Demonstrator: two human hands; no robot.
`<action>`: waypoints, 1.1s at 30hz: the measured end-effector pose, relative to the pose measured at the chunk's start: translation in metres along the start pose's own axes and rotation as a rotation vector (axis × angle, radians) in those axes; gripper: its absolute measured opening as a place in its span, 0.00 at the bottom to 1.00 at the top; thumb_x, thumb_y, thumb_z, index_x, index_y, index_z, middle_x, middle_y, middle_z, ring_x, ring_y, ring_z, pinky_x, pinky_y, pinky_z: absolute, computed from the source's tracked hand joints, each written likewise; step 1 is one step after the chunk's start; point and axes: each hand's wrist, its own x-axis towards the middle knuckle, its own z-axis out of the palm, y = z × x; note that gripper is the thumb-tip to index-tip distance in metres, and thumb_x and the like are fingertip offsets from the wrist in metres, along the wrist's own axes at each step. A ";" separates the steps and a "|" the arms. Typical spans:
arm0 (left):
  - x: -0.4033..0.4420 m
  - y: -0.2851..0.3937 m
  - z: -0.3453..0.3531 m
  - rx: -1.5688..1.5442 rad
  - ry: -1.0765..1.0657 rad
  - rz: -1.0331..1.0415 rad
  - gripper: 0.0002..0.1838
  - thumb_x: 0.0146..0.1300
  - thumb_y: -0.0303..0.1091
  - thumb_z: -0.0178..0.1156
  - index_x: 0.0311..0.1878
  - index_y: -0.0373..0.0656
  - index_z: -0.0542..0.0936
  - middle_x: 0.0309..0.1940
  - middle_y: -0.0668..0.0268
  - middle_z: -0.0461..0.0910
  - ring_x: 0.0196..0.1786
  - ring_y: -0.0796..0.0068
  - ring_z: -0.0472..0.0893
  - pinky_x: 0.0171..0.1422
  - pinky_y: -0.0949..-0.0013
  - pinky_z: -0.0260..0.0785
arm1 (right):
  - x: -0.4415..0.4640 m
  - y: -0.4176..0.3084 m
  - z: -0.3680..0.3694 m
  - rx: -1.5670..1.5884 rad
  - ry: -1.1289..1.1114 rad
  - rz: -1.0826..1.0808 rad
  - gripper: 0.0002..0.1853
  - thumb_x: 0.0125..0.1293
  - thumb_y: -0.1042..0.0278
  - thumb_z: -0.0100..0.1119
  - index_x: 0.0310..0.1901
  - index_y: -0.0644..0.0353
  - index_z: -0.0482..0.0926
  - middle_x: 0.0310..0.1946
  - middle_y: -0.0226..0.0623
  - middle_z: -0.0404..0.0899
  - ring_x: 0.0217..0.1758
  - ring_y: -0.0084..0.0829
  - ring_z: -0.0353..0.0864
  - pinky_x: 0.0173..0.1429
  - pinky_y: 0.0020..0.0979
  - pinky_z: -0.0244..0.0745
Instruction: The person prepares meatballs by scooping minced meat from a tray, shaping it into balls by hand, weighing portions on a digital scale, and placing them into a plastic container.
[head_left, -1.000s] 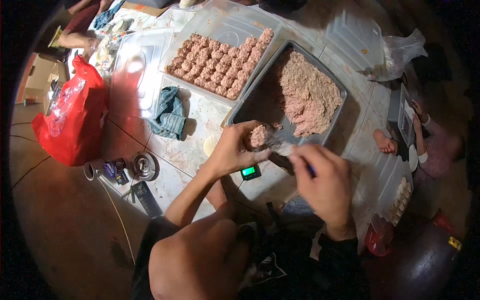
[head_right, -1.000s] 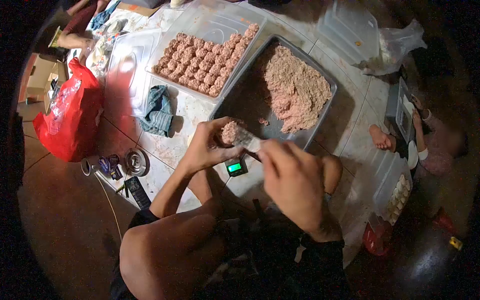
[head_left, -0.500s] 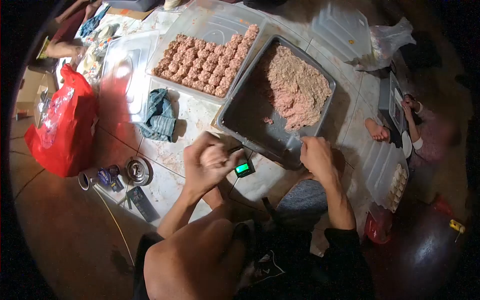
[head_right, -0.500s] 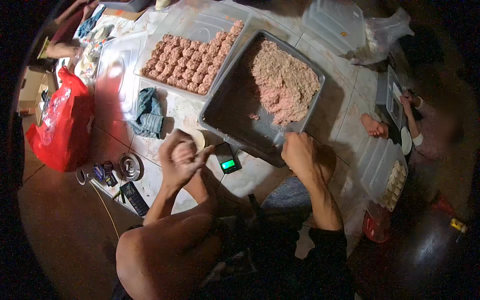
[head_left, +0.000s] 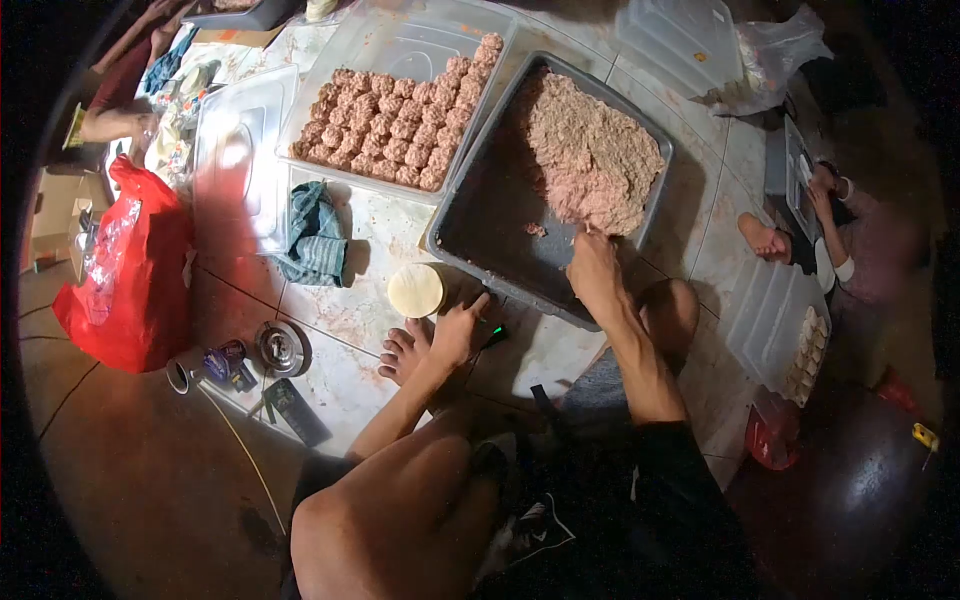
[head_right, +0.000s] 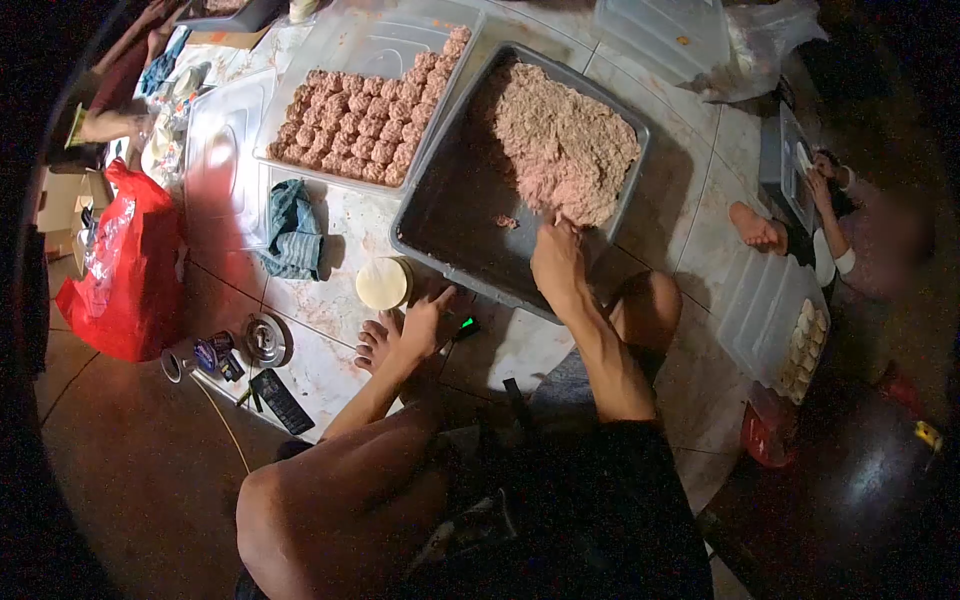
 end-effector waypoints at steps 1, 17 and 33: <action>0.000 0.005 -0.007 0.102 -0.119 -0.073 0.35 0.59 0.28 0.67 0.73 0.43 0.74 0.54 0.42 0.81 0.54 0.42 0.85 0.54 0.45 0.78 | -0.002 0.000 -0.005 0.006 -0.056 0.000 0.20 0.65 0.86 0.54 0.59 0.81 0.78 0.46 0.70 0.83 0.52 0.66 0.84 0.58 0.54 0.81; -0.029 0.060 -0.106 0.173 0.661 -0.012 0.16 0.59 0.32 0.74 0.50 0.39 0.84 0.42 0.53 0.80 0.46 0.48 0.78 0.52 0.50 0.71 | -0.009 0.003 -0.044 0.060 -0.074 0.160 0.10 0.62 0.81 0.58 0.44 0.77 0.82 0.43 0.71 0.84 0.49 0.67 0.86 0.55 0.55 0.82; -0.023 0.032 -0.116 0.005 0.737 0.061 0.07 0.70 0.22 0.63 0.50 0.35 0.80 0.44 0.51 0.82 0.47 0.47 0.83 0.54 0.57 0.77 | -0.006 0.010 -0.008 0.011 -0.101 0.067 0.19 0.57 0.81 0.64 0.53 0.70 0.83 0.42 0.66 0.85 0.46 0.66 0.86 0.53 0.54 0.83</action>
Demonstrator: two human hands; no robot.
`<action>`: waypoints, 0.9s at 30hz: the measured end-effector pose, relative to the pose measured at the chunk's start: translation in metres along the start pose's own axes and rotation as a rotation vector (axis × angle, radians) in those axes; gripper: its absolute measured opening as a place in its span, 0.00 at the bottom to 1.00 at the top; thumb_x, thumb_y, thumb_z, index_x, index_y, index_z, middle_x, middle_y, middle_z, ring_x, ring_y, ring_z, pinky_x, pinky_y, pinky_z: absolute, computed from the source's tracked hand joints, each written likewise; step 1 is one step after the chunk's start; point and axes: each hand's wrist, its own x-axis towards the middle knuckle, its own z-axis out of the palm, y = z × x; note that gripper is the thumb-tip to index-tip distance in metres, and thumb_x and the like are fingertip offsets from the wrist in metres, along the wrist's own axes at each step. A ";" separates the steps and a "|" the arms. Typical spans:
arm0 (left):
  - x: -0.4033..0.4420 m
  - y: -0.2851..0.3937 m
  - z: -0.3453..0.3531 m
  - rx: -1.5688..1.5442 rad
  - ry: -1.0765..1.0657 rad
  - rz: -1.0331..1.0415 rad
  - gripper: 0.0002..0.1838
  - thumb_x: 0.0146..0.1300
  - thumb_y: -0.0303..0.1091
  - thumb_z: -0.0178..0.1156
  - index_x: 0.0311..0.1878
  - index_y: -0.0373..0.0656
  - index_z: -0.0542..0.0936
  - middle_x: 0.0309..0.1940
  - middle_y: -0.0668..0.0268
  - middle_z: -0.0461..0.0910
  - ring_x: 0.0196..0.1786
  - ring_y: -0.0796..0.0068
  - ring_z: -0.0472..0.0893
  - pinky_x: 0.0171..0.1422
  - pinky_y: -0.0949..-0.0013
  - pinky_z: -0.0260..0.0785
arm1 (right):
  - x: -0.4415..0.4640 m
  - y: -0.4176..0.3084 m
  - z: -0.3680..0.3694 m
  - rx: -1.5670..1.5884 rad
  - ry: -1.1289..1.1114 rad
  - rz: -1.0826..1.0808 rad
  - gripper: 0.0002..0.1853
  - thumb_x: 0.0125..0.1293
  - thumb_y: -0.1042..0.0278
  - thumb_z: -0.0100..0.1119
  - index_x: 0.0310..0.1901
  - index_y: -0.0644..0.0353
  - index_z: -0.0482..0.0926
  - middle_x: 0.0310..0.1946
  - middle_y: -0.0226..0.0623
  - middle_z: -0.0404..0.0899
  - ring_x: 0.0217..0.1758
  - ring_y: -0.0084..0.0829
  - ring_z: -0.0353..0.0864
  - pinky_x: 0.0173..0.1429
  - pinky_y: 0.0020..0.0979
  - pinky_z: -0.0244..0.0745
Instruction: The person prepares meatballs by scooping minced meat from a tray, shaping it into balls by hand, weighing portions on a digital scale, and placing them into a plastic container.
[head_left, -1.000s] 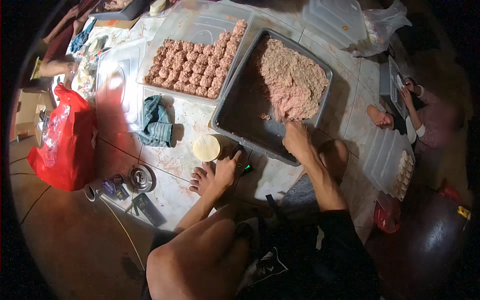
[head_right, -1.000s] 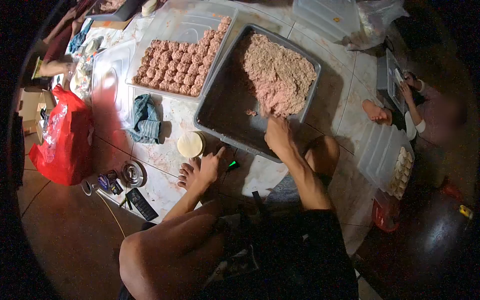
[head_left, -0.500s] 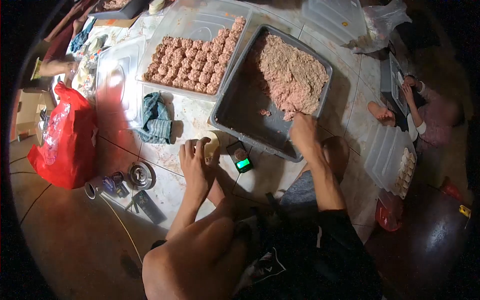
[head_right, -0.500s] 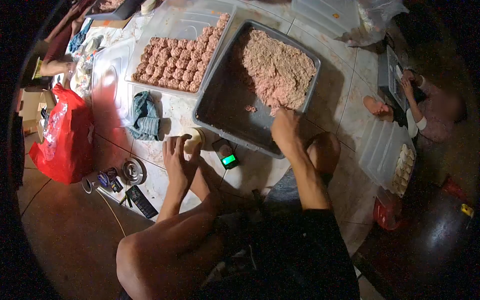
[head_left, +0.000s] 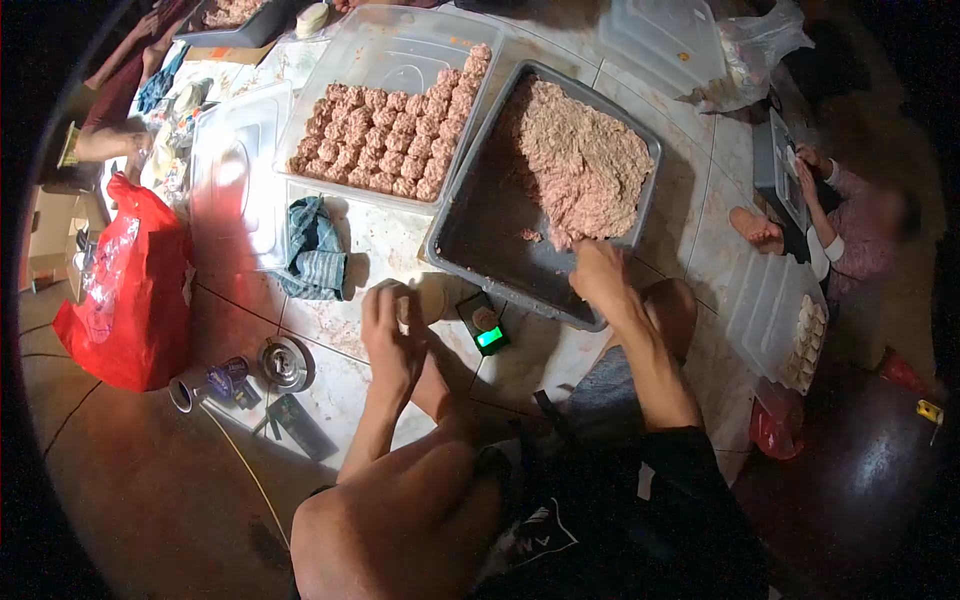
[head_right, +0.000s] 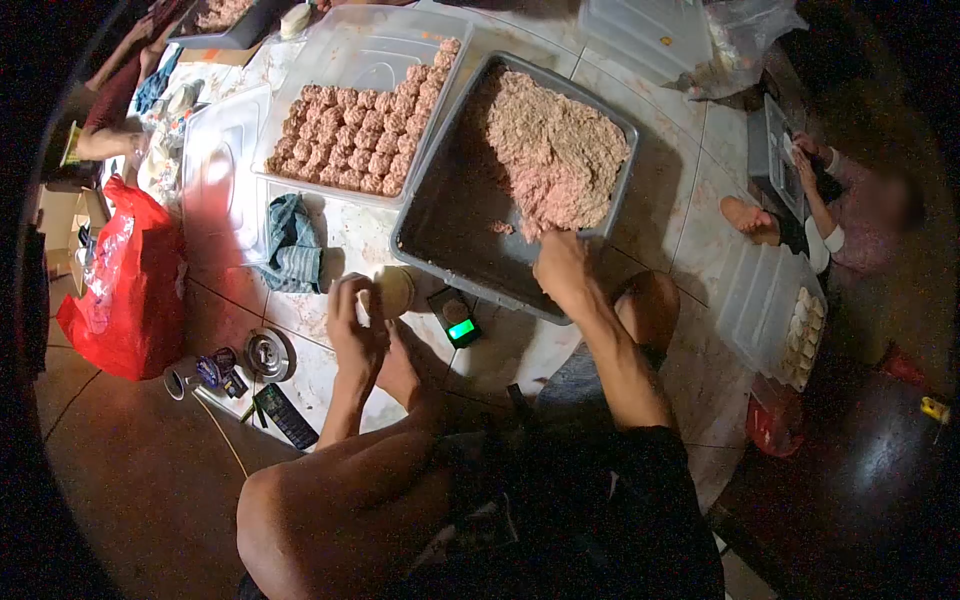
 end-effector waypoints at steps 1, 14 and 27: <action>0.003 -0.002 -0.004 -0.001 0.068 0.019 0.05 0.74 0.22 0.61 0.50 0.35 0.79 0.42 0.57 0.81 0.45 0.60 0.83 0.53 0.63 0.76 | 0.006 -0.003 -0.006 0.059 0.002 0.025 0.19 0.57 0.81 0.64 0.52 0.70 0.83 0.42 0.66 0.85 0.46 0.66 0.86 0.52 0.55 0.83; 0.013 -0.003 -0.051 -1.465 0.010 -0.837 0.25 0.73 0.44 0.58 0.64 0.33 0.75 0.52 0.47 0.84 0.54 0.44 0.87 0.69 0.42 0.77 | 0.009 0.020 0.009 0.229 -0.030 -0.066 0.15 0.58 0.71 0.64 0.47 0.67 0.88 0.39 0.62 0.86 0.48 0.59 0.86 0.55 0.51 0.81; 0.075 0.026 0.010 -1.439 0.095 -0.710 0.29 0.78 0.54 0.54 0.62 0.35 0.79 0.55 0.54 0.86 0.62 0.57 0.85 0.73 0.53 0.74 | -0.029 -0.065 -0.081 0.819 0.027 -0.222 0.13 0.75 0.74 0.63 0.58 0.64 0.82 0.34 0.43 0.90 0.35 0.31 0.91 0.43 0.33 0.81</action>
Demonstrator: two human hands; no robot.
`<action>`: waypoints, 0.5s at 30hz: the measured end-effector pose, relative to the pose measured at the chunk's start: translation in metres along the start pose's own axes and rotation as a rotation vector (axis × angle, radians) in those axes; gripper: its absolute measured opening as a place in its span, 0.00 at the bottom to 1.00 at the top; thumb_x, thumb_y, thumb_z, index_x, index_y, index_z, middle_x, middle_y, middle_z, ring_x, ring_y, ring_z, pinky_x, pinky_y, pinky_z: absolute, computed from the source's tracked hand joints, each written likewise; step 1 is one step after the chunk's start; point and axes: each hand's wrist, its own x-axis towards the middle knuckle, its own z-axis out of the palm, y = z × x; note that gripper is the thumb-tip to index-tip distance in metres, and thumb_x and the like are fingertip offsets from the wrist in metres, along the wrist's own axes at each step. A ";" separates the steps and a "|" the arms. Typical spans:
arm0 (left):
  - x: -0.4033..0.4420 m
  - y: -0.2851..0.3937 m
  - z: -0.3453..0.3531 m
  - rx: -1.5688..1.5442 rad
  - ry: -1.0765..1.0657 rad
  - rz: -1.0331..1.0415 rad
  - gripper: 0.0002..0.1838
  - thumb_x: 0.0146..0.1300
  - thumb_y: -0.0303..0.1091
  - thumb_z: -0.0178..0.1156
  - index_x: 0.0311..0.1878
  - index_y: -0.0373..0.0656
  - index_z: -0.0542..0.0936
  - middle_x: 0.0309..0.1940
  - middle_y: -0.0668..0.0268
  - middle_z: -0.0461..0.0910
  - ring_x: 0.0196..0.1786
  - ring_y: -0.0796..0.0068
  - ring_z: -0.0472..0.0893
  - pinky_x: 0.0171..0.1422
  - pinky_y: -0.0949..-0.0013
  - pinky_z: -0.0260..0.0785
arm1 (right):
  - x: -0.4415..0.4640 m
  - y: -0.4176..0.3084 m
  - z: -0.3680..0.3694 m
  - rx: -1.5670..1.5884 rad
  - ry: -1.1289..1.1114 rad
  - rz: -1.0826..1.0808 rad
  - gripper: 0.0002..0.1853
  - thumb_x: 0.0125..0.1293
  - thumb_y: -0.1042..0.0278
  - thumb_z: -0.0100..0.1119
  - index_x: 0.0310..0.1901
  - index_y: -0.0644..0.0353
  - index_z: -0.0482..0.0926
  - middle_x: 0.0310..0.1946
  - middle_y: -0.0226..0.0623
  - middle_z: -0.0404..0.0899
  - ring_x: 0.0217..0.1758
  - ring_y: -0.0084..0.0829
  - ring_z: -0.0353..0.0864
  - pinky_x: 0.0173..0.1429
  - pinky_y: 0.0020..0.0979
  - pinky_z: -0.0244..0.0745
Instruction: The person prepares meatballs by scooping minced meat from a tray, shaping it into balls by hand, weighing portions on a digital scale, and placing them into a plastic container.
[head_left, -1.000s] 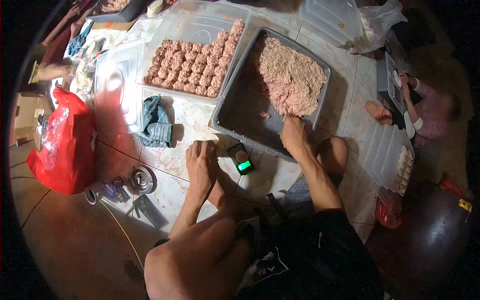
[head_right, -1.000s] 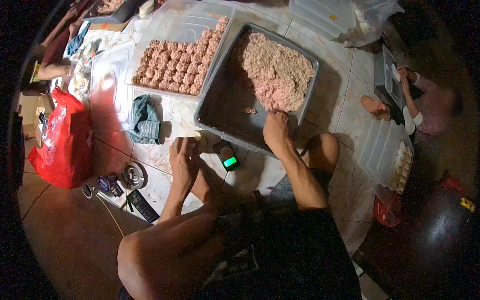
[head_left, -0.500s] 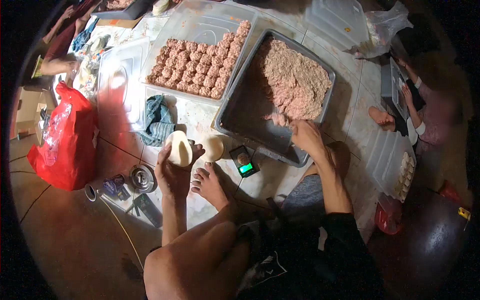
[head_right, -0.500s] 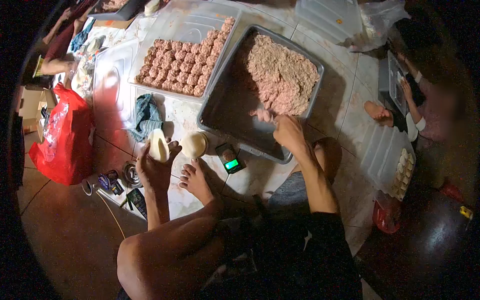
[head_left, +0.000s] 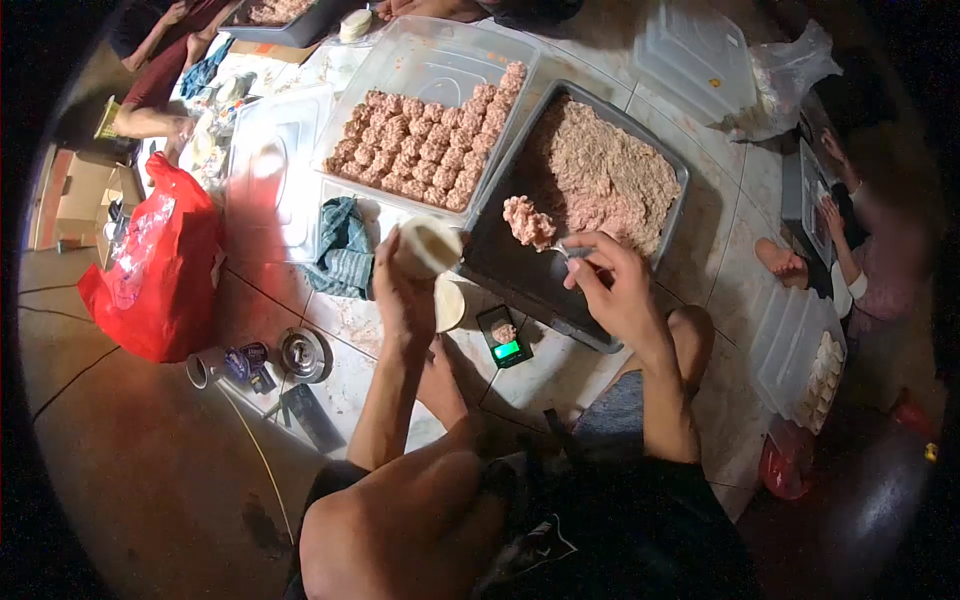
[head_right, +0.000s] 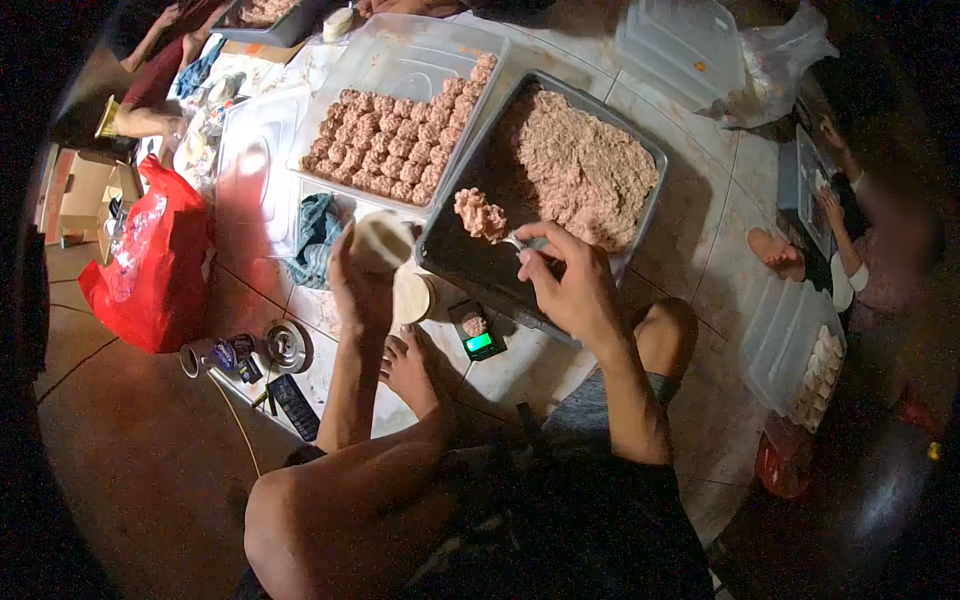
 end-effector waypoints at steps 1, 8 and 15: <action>0.002 -0.009 0.007 0.004 0.019 -0.057 0.30 0.77 0.56 0.53 0.62 0.36 0.79 0.55 0.54 0.86 0.61 0.56 0.85 0.73 0.52 0.74 | -0.008 -0.013 0.000 -0.007 0.003 -0.032 0.13 0.75 0.74 0.62 0.59 0.63 0.82 0.34 0.43 0.90 0.36 0.31 0.91 0.43 0.33 0.81; -0.026 -0.023 0.055 -0.261 -0.169 -0.450 0.46 0.76 0.73 0.39 0.68 0.35 0.76 0.62 0.49 0.83 0.65 0.51 0.83 0.74 0.48 0.72 | -0.029 -0.025 0.050 -0.228 0.221 -0.335 0.10 0.73 0.77 0.62 0.53 0.62 0.84 0.42 0.51 0.89 0.45 0.51 0.92 0.42 0.41 0.84; -0.025 -0.021 0.036 -0.376 -0.021 -0.413 0.50 0.76 0.72 0.38 0.65 0.24 0.73 0.61 0.38 0.81 0.64 0.40 0.83 0.77 0.43 0.69 | -0.043 -0.039 0.037 -0.349 0.078 -0.215 0.09 0.72 0.77 0.60 0.52 0.63 0.82 0.40 0.51 0.86 0.42 0.54 0.87 0.44 0.47 0.81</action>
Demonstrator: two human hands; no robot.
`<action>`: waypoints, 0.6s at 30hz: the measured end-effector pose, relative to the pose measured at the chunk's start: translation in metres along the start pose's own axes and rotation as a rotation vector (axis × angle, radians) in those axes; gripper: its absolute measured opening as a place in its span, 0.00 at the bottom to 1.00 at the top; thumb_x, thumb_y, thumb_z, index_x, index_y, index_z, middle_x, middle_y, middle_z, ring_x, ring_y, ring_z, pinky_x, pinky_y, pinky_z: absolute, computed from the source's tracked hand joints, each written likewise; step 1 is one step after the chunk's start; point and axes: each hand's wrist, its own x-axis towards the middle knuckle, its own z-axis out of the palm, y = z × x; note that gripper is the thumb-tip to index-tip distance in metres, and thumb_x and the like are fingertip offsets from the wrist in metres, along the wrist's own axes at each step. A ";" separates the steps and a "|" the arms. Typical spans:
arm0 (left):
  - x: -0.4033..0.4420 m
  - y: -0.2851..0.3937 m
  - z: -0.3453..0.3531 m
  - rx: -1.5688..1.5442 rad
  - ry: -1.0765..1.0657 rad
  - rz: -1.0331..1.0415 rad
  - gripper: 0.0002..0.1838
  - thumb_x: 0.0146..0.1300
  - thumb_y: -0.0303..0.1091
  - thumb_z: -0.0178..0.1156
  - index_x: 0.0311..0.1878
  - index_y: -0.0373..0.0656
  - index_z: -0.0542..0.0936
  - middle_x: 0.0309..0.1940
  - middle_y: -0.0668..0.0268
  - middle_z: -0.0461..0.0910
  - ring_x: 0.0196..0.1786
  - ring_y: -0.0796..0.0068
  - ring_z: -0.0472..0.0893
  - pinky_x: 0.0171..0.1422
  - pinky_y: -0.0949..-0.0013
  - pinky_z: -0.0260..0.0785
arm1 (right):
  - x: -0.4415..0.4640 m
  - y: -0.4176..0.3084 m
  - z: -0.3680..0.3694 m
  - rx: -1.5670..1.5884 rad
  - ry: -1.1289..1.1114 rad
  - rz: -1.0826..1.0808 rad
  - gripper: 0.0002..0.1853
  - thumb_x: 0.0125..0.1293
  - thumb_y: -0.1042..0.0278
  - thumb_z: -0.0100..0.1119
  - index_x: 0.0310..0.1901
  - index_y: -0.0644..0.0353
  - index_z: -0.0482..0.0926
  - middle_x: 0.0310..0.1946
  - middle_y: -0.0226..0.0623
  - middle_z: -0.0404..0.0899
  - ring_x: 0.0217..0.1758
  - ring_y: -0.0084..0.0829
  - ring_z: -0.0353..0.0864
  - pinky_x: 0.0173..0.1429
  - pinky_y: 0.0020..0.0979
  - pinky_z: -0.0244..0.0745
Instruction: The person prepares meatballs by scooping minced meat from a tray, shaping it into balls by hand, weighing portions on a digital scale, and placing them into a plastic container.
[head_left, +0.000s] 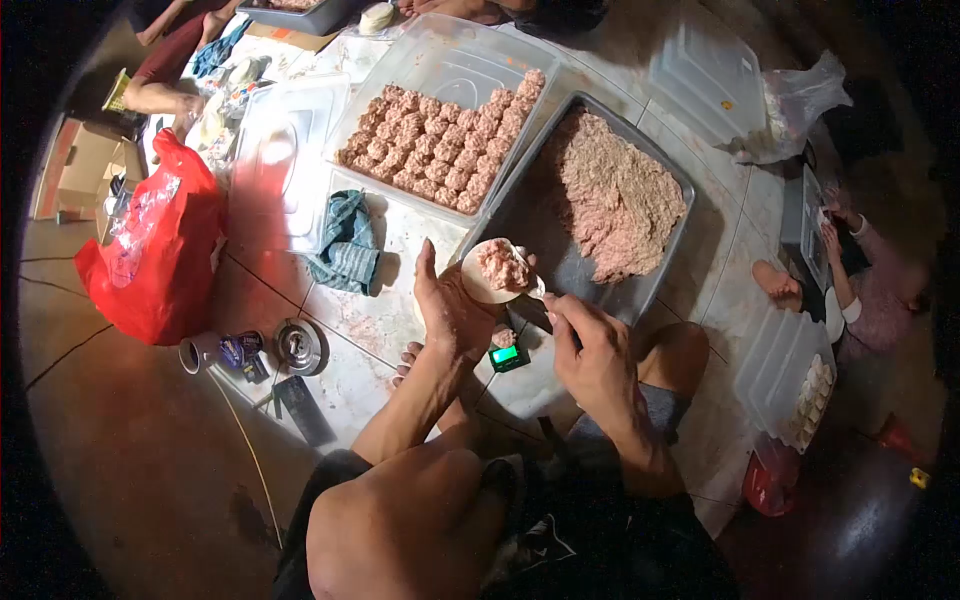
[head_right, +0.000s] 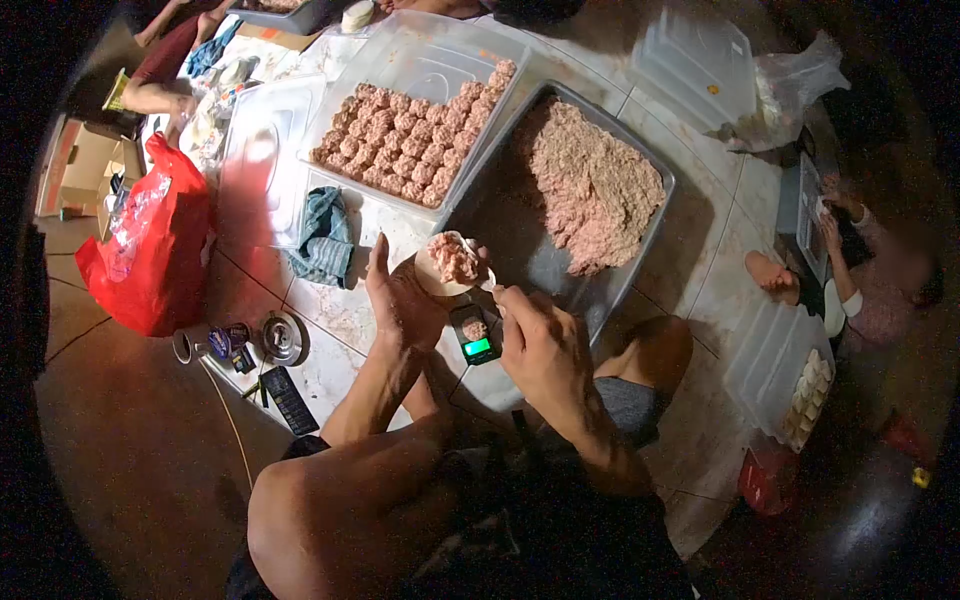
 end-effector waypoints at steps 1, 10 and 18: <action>-0.001 0.001 0.005 -0.015 0.033 0.021 0.49 0.76 0.72 0.39 0.65 0.24 0.73 0.61 0.38 0.81 0.63 0.40 0.83 0.77 0.43 0.69 | -0.001 -0.003 -0.005 -0.023 -0.026 0.023 0.09 0.72 0.77 0.60 0.52 0.63 0.82 0.41 0.52 0.86 0.43 0.55 0.87 0.44 0.48 0.80; -0.002 0.009 0.014 0.028 0.012 0.084 0.40 0.78 0.66 0.42 0.66 0.32 0.74 0.62 0.40 0.81 0.64 0.41 0.83 0.75 0.44 0.72 | -0.007 -0.028 -0.027 0.021 0.017 0.029 0.08 0.74 0.76 0.59 0.51 0.63 0.82 0.40 0.51 0.85 0.43 0.54 0.87 0.43 0.47 0.80; 0.000 0.006 0.009 0.065 0.012 0.136 0.41 0.77 0.67 0.42 0.65 0.34 0.76 0.55 0.46 0.84 0.59 0.45 0.85 0.73 0.43 0.73 | -0.010 -0.022 -0.020 -0.024 -0.072 0.033 0.09 0.74 0.75 0.59 0.52 0.62 0.80 0.38 0.51 0.83 0.42 0.55 0.86 0.44 0.48 0.78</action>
